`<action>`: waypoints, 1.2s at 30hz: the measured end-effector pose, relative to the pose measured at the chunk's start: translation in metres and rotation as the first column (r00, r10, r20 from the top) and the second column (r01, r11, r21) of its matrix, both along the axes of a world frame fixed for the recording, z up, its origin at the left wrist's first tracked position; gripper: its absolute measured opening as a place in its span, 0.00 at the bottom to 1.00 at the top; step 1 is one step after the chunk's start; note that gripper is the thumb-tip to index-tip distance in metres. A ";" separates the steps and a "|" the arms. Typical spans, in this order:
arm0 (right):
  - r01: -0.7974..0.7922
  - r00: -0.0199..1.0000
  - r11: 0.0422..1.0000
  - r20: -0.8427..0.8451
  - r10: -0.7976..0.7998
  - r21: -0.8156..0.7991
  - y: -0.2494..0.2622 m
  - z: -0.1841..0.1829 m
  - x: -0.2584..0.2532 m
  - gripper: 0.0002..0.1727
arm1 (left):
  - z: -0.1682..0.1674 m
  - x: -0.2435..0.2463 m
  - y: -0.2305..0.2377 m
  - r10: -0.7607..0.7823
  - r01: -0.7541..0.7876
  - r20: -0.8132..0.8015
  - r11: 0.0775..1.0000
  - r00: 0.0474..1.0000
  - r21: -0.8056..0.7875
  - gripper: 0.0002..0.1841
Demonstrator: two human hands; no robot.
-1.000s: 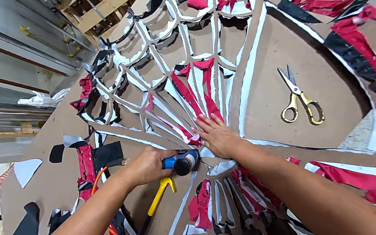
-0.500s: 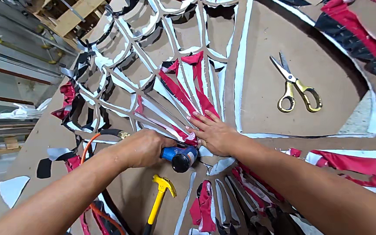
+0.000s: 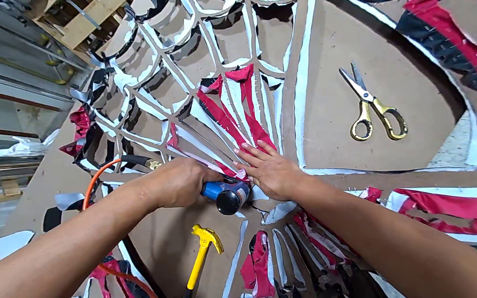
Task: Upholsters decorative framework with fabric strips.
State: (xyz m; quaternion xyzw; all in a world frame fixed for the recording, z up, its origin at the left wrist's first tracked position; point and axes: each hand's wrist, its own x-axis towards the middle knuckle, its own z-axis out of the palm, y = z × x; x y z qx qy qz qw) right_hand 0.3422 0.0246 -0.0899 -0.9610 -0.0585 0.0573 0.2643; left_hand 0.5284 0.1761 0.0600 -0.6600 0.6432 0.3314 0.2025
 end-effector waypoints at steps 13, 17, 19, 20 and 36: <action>0.005 0.996 1.000 0.086 -0.004 -0.011 0.000 -0.002 0.000 0.30 | 0.030 -0.004 0.046 0.315 -0.292 0.042 0.916 0.948 -0.274 0.18; 0.040 0.992 0.999 0.118 -0.040 0.006 0.003 -0.001 0.000 0.30 | 0.041 -0.033 0.123 0.770 -0.695 0.050 0.600 0.636 -0.396 0.13; 0.088 0.992 0.996 0.091 -0.088 0.001 0.007 0.001 0.001 0.37 | 0.037 -0.048 0.149 0.896 -0.834 0.034 0.425 0.442 -0.351 0.17; 0.126 0.988 0.992 0.086 -0.126 0.003 0.011 0.002 0.003 0.41 | 0.034 -0.055 0.158 0.939 -0.888 0.017 0.330 0.343 -0.320 0.18; 0.332 0.914 0.942 0.261 -0.311 -0.039 0.066 -0.004 0.141 0.29 | 0.007 0.018 0.166 0.949 -0.907 -0.072 0.268 0.307 -0.325 0.13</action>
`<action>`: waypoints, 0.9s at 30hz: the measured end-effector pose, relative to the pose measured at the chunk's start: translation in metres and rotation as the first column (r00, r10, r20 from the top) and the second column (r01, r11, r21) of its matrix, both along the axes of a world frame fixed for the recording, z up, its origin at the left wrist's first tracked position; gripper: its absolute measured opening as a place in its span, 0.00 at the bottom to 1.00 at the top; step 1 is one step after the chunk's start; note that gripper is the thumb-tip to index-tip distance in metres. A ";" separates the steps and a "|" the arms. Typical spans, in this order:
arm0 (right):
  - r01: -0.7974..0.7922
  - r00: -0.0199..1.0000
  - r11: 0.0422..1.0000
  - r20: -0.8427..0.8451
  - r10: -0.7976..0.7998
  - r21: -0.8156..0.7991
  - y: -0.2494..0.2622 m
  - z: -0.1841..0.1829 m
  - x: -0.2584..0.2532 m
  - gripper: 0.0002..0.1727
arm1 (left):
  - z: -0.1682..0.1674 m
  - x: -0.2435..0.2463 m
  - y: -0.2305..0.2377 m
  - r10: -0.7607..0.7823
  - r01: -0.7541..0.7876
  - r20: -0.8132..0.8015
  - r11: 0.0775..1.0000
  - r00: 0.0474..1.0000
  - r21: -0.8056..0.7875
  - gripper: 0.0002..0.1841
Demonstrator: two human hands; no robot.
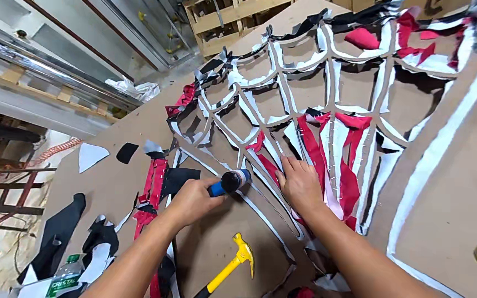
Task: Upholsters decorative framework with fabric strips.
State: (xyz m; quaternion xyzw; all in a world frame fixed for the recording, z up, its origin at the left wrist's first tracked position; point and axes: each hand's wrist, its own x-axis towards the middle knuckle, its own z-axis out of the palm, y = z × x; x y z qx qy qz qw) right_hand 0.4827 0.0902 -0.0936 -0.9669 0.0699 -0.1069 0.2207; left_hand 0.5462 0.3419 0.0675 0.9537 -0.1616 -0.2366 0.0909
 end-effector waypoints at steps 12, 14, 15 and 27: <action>-0.108 0.986 0.993 -0.131 0.101 -0.048 0.000 0.002 0.003 0.37 | 0.012 0.089 -0.001 -0.449 0.446 -0.037 0.868 0.893 0.216 0.23; -0.087 0.987 0.995 -0.137 0.080 -0.048 0.002 0.001 0.003 0.36 | 0.016 0.113 -0.017 -0.529 0.537 -0.114 0.790 0.841 0.295 0.19; -0.085 0.987 0.995 -0.144 0.077 -0.050 0.002 0.002 0.003 0.37 | 0.017 0.123 -0.024 -0.557 0.570 -0.137 0.762 0.819 0.307 0.17; -0.108 0.981 0.993 -0.165 0.099 -0.047 -0.002 -0.004 0.005 0.36 | 0.014 0.177 -0.077 -0.743 0.745 -0.170 0.571 0.647 0.344 0.16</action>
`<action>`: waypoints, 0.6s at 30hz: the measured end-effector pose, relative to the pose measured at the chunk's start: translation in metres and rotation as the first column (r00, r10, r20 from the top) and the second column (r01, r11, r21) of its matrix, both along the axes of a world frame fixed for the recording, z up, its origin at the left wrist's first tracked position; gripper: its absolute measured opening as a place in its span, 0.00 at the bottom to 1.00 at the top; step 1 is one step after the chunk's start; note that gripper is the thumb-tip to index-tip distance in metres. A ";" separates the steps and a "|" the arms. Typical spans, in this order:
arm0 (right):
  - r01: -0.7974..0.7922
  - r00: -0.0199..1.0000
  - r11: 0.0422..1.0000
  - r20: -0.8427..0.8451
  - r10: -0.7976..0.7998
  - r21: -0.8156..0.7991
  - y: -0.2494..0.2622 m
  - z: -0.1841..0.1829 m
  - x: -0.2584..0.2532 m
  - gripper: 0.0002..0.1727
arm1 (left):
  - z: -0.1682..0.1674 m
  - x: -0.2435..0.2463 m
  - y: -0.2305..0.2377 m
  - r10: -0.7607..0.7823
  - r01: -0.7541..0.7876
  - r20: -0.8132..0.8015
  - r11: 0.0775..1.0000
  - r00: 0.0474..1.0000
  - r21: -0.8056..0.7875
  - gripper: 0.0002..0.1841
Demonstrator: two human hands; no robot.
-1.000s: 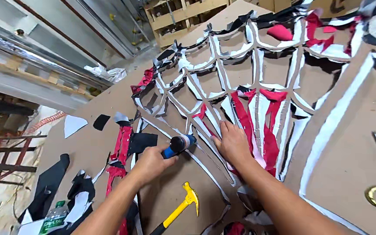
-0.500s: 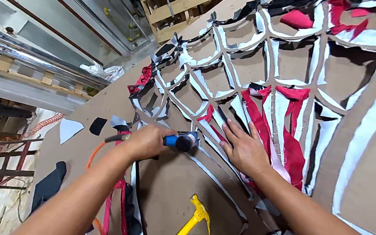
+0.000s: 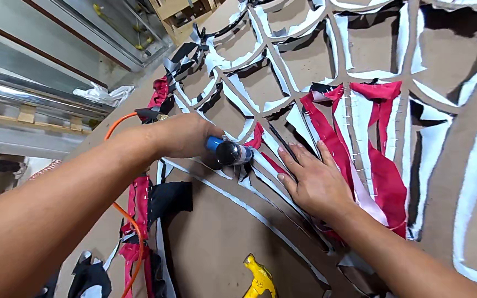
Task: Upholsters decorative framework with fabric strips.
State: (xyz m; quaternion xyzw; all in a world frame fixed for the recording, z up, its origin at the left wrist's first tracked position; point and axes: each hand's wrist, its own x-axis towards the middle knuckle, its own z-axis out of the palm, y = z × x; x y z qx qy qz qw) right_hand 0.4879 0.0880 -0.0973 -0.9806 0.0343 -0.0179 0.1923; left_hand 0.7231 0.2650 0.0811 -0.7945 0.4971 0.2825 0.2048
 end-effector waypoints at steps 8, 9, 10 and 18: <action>0.000 1.000 1.000 0.018 0.000 0.010 0.001 -0.003 0.000 0.36 | 0.001 0.000 -0.013 -0.019 0.020 -0.008 0.998 1.000 0.064 0.13; 0.001 1.000 1.000 0.023 -0.001 0.007 0.001 -0.003 0.000 0.35 | 0.002 -0.002 -0.014 -0.029 0.030 -0.006 0.998 1.000 0.063 0.12; 0.004 1.000 1.000 0.023 -0.004 0.003 0.000 -0.003 0.000 0.35 | 0.003 -0.004 -0.015 -0.042 0.043 -0.018 0.998 0.999 0.050 0.12; -0.002 1.000 1.000 0.022 0.002 0.020 0.000 -0.003 -0.001 0.33 | -0.004 -0.019 -0.024 -0.126 0.127 -0.040 0.991 0.991 0.032 0.13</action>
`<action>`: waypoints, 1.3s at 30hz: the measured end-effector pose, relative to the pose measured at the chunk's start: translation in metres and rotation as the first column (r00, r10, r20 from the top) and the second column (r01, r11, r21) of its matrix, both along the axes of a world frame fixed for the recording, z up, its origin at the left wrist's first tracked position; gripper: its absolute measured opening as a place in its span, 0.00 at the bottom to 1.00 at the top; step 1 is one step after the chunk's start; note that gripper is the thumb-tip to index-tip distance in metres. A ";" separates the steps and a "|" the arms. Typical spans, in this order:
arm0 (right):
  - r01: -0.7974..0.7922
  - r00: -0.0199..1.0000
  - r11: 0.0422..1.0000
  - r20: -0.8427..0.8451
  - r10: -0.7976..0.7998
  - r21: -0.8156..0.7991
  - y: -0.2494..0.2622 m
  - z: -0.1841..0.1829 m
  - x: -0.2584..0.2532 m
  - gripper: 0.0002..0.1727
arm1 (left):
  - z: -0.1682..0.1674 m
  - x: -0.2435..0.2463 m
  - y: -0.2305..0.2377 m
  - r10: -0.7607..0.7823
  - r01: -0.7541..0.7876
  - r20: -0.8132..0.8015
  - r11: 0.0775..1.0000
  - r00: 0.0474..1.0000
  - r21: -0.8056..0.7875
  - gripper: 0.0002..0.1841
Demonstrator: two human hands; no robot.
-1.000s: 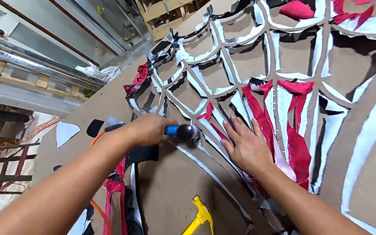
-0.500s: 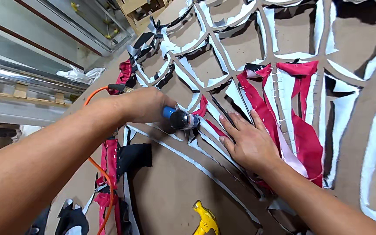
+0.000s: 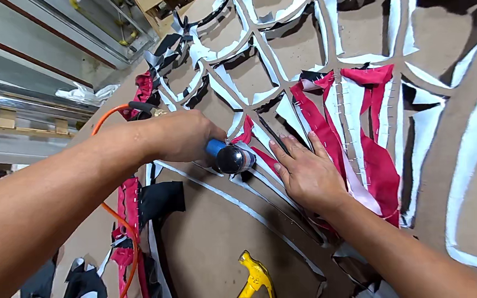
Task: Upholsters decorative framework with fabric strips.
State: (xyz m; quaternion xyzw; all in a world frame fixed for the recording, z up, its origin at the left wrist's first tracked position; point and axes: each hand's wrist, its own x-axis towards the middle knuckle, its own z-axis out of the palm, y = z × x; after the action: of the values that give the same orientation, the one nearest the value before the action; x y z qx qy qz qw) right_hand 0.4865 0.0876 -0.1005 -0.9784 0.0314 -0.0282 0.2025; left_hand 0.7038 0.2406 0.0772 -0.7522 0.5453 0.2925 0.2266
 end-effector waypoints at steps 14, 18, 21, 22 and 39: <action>0.044 0.998 0.997 0.046 -0.047 0.063 0.000 0.002 0.001 0.29 | -0.006 -0.027 -0.018 -0.090 0.090 -0.047 0.996 0.995 0.005 0.15; 0.073 0.996 0.992 0.046 -0.078 0.100 -0.001 0.006 0.000 0.31 | -0.007 -0.032 -0.019 -0.132 0.131 -0.050 0.991 0.990 -0.028 0.17; 0.073 0.996 0.991 0.034 -0.077 0.114 0.000 0.008 0.000 0.31 | -0.010 -0.040 -0.022 -0.145 0.143 -0.074 0.989 0.987 -0.035 0.17; 0.071 0.997 0.991 0.028 -0.075 0.114 0.000 0.008 0.000 0.32 | -0.011 -0.043 -0.024 -0.148 0.146 -0.079 0.989 0.986 -0.034 0.16; 0.089 0.994 0.852 0.008 -0.109 0.516 -0.027 0.022 -0.007 0.30 | -0.019 -0.073 -0.029 -0.243 0.229 -0.126 0.967 0.962 -0.113 0.14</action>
State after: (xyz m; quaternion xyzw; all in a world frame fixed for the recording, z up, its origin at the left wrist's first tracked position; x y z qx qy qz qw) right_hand 0.4795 0.0603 -0.0787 -0.8850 0.0845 -0.0475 0.4555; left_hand 0.6313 0.2117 0.0581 -0.6697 0.6591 0.2883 0.1843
